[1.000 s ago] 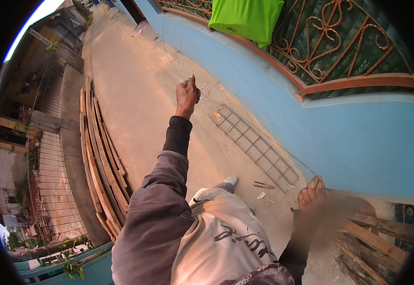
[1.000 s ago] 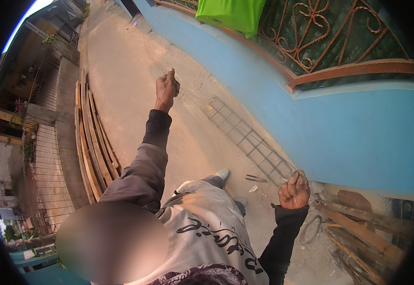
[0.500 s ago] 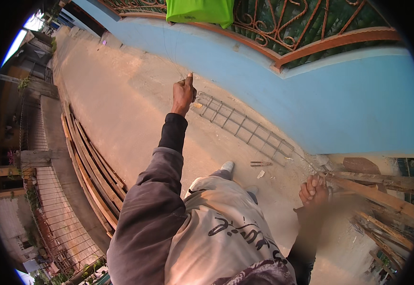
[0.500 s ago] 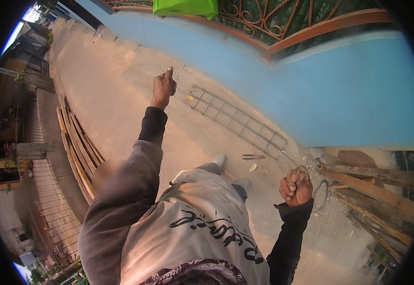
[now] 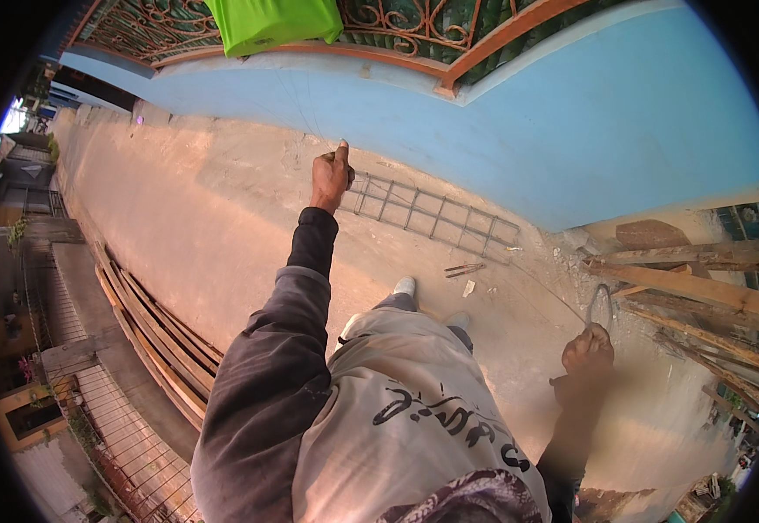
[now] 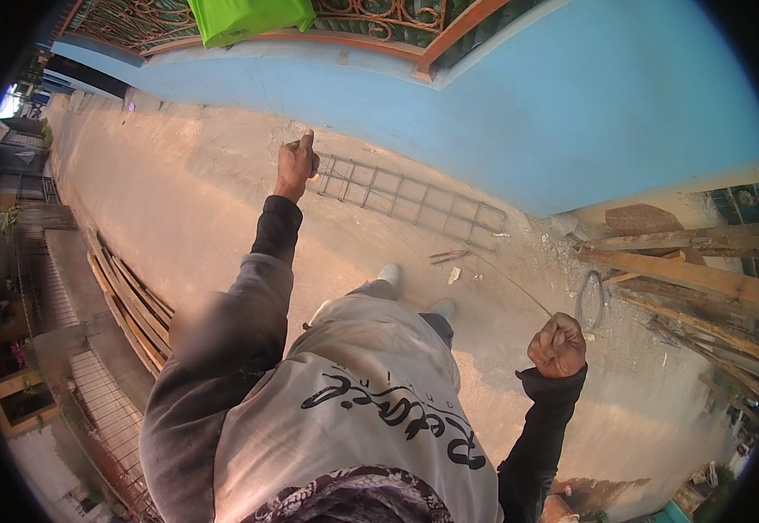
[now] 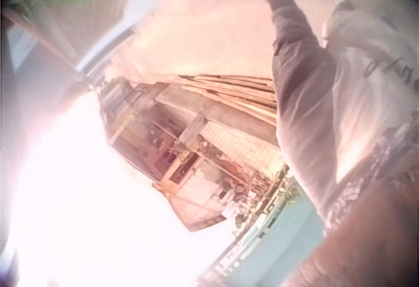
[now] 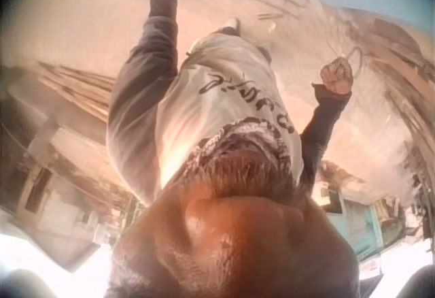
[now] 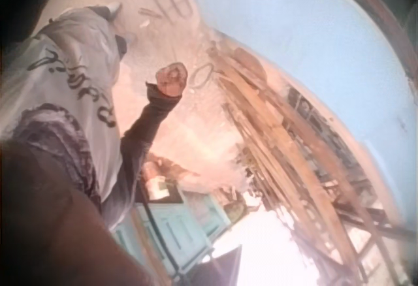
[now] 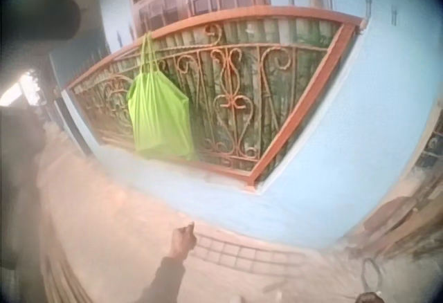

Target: The person sits on the ground and uses pliers to twist wire ties around the intersections of a rectangular metal grid. They repeatedly pick up wire ties, wrap them around the grid, and twist them tight to secure the structure.

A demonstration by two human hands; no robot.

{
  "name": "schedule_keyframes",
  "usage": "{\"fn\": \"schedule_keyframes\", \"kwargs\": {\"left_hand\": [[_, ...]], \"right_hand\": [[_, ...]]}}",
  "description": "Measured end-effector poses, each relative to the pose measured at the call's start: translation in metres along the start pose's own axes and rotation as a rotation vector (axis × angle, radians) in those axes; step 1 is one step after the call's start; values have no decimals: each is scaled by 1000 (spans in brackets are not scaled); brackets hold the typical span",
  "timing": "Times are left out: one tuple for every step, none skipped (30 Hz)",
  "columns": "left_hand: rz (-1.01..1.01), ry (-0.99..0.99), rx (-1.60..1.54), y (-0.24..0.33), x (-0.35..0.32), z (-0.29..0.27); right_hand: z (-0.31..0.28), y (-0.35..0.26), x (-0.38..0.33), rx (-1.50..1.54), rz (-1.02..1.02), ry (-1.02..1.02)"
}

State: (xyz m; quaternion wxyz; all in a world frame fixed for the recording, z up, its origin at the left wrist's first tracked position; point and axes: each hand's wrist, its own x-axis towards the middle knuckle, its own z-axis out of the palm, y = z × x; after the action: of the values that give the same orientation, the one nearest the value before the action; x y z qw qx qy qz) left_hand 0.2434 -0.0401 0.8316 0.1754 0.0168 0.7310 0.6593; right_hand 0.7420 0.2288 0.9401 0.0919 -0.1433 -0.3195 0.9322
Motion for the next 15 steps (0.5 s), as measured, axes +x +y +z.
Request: {"fn": "schedule_keyframes", "kwargs": {"left_hand": [[-5,-4,31,-6,-2,6],[-8,-8,62,-10,-5,12],[-12,-10,92,-13,-7,17],[11,-9,163,-13,-8,23],[36,-9,228,-12,-6,31],[58,-2,296,-12,-6,37],[92,11,332,-19,-1,28],[128,30,372,-29,10,14],[165,25,385,-39,20,16],[110,-6,362,-43,20,23],[69,-31,297,-44,16,31],[28,-56,231,-47,10,41],[-14,-62,189,-47,0,39],[-43,-76,163,-46,-10,50],[-47,-81,175,-47,-19,55]], "right_hand": [[-6,-8,3,-125,1,207],[-8,-19,11,-249,5,413],[-12,-25,12,-373,11,619],[-23,-19,4,-831,29,575],[-41,-7,-6,-1292,47,513],[-52,-2,-16,-1749,75,417],[-37,-7,-21,-1610,515,261],[2,-13,-17,-1445,777,45],[30,-26,-24,-1206,976,-47],[33,-35,-42,-1120,799,-74],[5,-33,-68,-961,612,20],[-23,-32,-93,-807,427,69],[-24,-33,-79,-496,279,323],[-21,-35,-69,-210,54,533],[-29,-43,-51,-355,19,647]]}}
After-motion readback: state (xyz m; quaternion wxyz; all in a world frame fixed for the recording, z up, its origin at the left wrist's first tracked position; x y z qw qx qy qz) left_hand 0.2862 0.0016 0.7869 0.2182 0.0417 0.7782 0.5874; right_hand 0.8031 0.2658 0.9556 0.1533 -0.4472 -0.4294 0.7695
